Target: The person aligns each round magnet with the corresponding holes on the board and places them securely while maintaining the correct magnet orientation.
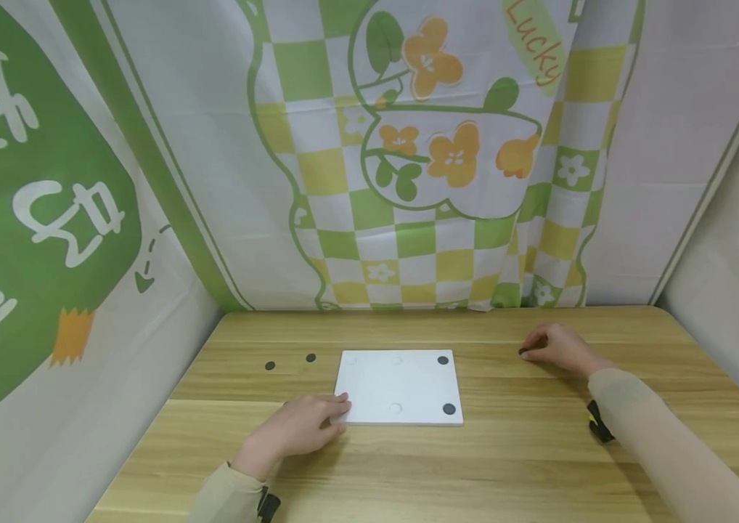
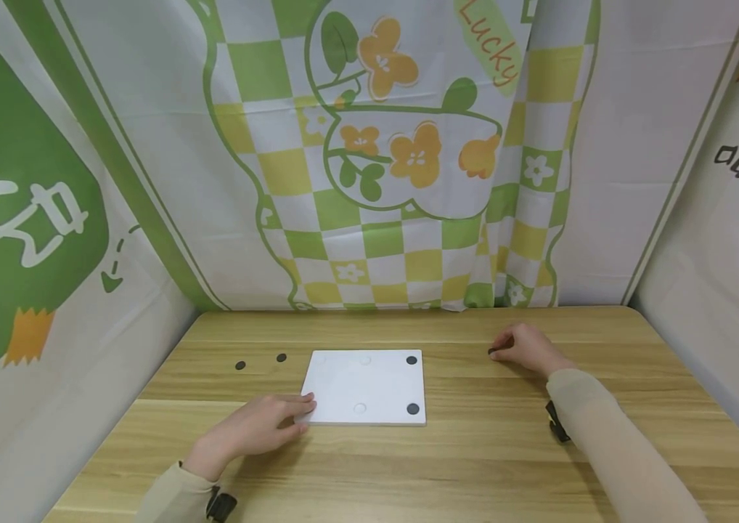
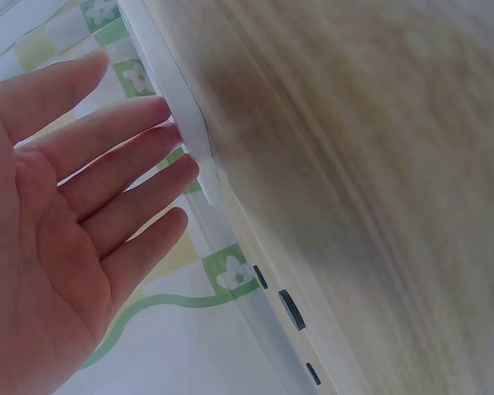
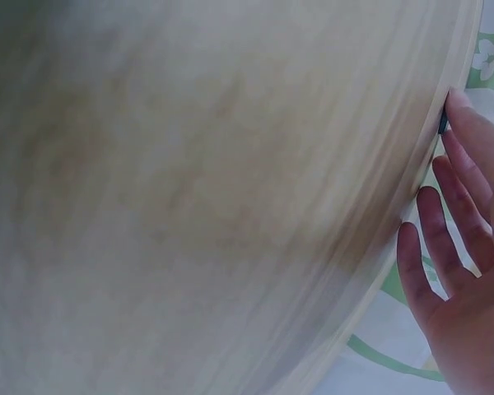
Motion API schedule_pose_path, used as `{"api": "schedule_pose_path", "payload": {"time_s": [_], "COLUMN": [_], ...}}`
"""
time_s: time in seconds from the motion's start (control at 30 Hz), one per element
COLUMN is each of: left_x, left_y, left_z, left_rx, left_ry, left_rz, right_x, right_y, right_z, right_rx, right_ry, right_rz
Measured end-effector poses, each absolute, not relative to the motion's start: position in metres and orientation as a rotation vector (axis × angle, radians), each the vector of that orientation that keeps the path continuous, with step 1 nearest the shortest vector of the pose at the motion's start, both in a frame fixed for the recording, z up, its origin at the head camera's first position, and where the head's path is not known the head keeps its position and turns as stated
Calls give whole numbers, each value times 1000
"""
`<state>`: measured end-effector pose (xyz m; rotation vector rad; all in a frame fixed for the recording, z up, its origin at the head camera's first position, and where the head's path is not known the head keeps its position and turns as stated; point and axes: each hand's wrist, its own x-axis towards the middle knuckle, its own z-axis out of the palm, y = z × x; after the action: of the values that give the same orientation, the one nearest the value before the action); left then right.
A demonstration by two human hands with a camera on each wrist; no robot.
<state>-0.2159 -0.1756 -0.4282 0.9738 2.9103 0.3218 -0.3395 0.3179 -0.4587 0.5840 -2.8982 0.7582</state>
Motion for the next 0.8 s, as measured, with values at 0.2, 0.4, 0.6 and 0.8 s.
{"api": "schedule_pose_path", "payload": {"time_s": [0.2, 0.4, 0.6, 0.8], "left_x": [-216, -216, -216, -217], "left_y": [-175, -176, -176, -177], "left_z": [-428, -428, -429, -430], "left_rx": [965, 974, 989, 988], "left_ry": [2904, 2908, 2914, 2915], "left_rz": [330, 329, 328, 326], "right_x": [-340, -340, -340, -341], "right_y": [319, 318, 317, 316], "right_z": [-459, -458, -460, -461], "right_rx": [552, 553, 578, 588], "right_ry": [-2903, -2895, -2885, -2875], "right_rz": [716, 711, 736, 752]}}
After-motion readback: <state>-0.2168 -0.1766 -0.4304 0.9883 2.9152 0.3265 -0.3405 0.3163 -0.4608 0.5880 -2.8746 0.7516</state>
